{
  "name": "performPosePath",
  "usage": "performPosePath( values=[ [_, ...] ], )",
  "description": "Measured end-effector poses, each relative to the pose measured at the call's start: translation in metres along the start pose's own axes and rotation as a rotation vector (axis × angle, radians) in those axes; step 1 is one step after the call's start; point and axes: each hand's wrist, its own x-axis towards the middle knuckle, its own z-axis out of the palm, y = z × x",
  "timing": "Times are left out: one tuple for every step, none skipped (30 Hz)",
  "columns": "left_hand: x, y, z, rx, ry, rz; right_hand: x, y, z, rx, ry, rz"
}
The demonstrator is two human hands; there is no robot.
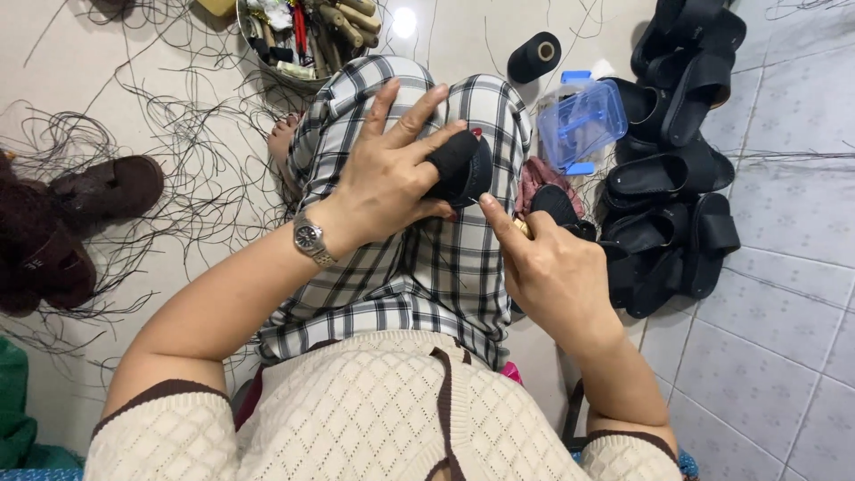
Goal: Hand-sewing the sole of a black sandal using a needle and thread while sitting on the floor.
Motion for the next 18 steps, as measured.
performPosePath(
  values=[
    [0.001, 0.0, 0.0, 0.002, -0.002, -0.001, 0.0, 0.0, 0.002, 0.003, 0.001, -0.001],
    [0.002, 0.001, -0.001, -0.014, -0.002, -0.005, -0.001, -0.001, 0.005, -0.013, -0.032, -0.007],
    [0.003, 0.002, -0.001, -0.03, -0.001, -0.008, -0.001, -0.001, 0.006, -0.029, -0.064, -0.012],
    [0.003, 0.002, -0.001, -0.029, 0.0, -0.007, 0.0, 0.0, 0.007, -0.029, -0.063, -0.012],
    [0.002, 0.001, -0.002, -0.034, 0.004, -0.002, 0.002, 0.001, 0.007, 0.083, -0.035, -0.008],
    [0.003, 0.001, -0.002, -0.037, 0.012, 0.002, 0.004, 0.004, 0.007, 0.192, -0.005, -0.007],
    [0.004, 0.0, -0.003, -0.035, 0.017, 0.003, 0.004, 0.006, 0.012, 0.188, -0.002, -0.009],
    [0.004, 0.0, -0.003, -0.03, 0.021, 0.004, 0.003, 0.009, 0.016, 0.276, 0.04, -0.014],
    [0.004, 0.0, -0.004, -0.026, 0.025, 0.006, 0.002, 0.011, 0.021, 0.365, 0.082, -0.019],
    [0.005, 0.0, -0.003, -0.026, 0.028, 0.008, 0.002, 0.013, 0.024, 0.361, 0.084, -0.018],
    [0.005, -0.001, -0.003, -0.031, 0.041, 0.01, 0.001, 0.015, 0.028, 0.417, 0.072, -0.007],
    [0.005, -0.001, -0.002, -0.036, 0.052, 0.009, 0.0, 0.016, 0.031, 0.476, 0.058, 0.003],
    [0.005, -0.001, -0.002, -0.037, 0.052, 0.009, 0.0, 0.016, 0.032, 0.475, 0.058, 0.003],
    [0.006, -0.002, -0.003, -0.052, 0.05, 0.013, 0.001, 0.017, 0.034, 0.498, 0.076, -0.005],
    [0.006, -0.004, -0.003, -0.068, 0.048, 0.016, 0.002, 0.017, 0.036, 0.521, 0.094, -0.014],
    [0.007, -0.004, -0.004, -0.068, 0.048, 0.016, 0.003, 0.017, 0.036, 0.522, 0.094, -0.014],
    [0.007, -0.004, -0.005, -0.073, 0.055, 0.019, 0.003, 0.016, 0.037, 0.542, 0.103, -0.009],
    [0.008, -0.005, -0.005, -0.077, 0.064, 0.022, 0.004, 0.016, 0.038, 0.563, 0.112, -0.005]
  ],
)
